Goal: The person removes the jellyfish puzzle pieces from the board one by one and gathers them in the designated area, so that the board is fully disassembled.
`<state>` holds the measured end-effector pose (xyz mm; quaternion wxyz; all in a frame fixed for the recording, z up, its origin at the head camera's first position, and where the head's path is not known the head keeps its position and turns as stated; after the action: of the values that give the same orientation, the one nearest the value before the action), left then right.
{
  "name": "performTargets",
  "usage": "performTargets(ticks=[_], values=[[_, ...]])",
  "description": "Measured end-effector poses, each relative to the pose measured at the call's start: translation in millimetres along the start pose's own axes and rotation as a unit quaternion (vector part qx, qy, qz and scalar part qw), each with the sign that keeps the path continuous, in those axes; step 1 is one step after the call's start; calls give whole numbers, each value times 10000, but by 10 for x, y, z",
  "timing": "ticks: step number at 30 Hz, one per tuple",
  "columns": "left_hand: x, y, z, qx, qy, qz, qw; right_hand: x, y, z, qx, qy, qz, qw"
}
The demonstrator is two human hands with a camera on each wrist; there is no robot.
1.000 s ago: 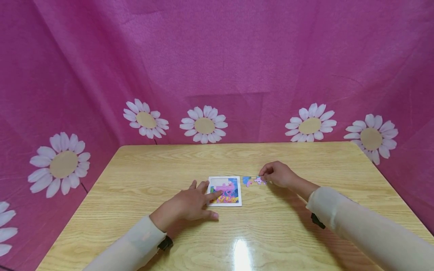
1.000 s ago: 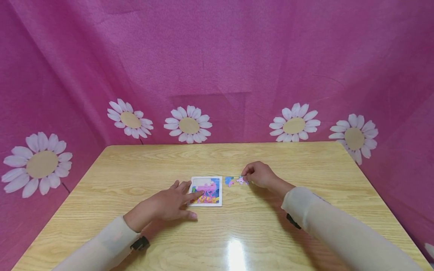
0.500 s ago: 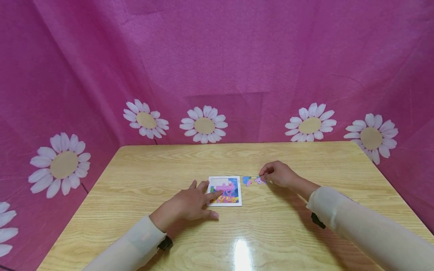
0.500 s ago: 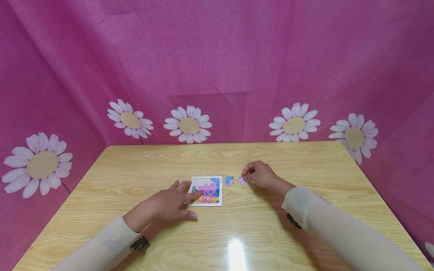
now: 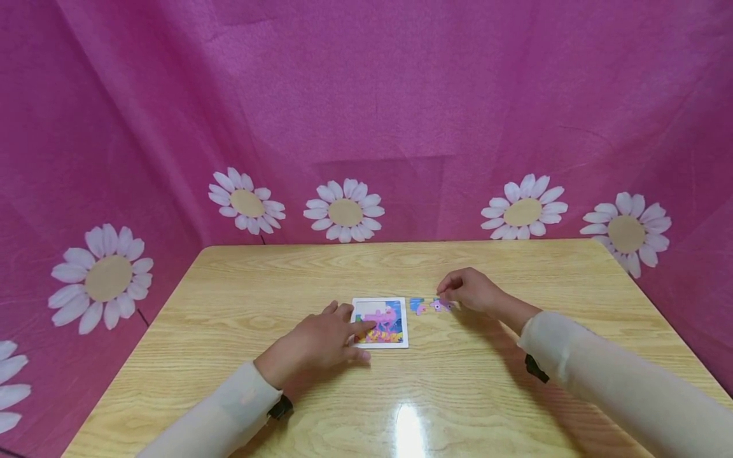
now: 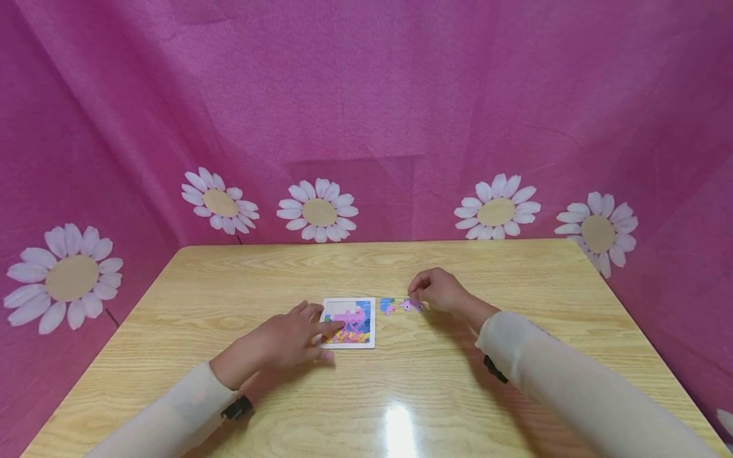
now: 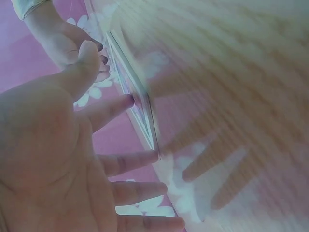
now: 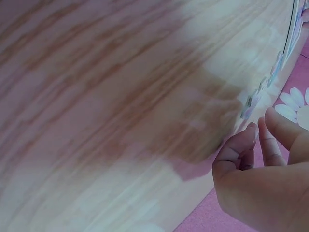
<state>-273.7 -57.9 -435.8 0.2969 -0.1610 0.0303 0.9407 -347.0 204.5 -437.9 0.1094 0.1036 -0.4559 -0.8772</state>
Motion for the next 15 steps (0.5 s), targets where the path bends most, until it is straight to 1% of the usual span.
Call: performTargets(ticks=[8,12,15], values=[[1,2,21,-36,-88,33,9999,11,77,-5,-50,-6,210,9998],[-1,-14,34,-48,-125,68,9999,26,122,-29,-70,-5,230,9997],[4,-62,47,-54,-163,-26,9998,47,161,-61,2,-2,269,9996]])
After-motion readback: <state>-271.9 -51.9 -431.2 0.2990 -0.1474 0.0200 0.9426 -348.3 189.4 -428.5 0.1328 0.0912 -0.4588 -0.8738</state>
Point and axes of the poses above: each hand's wrist, its own x-axis towards the middle knuckle, its own z-axis out of the back of the hand, y = z × x, the point moved 8 cm from there along x, towards the middle knuckle, and after that the axes turned 5 degrees about x, right-handed, at the moved point
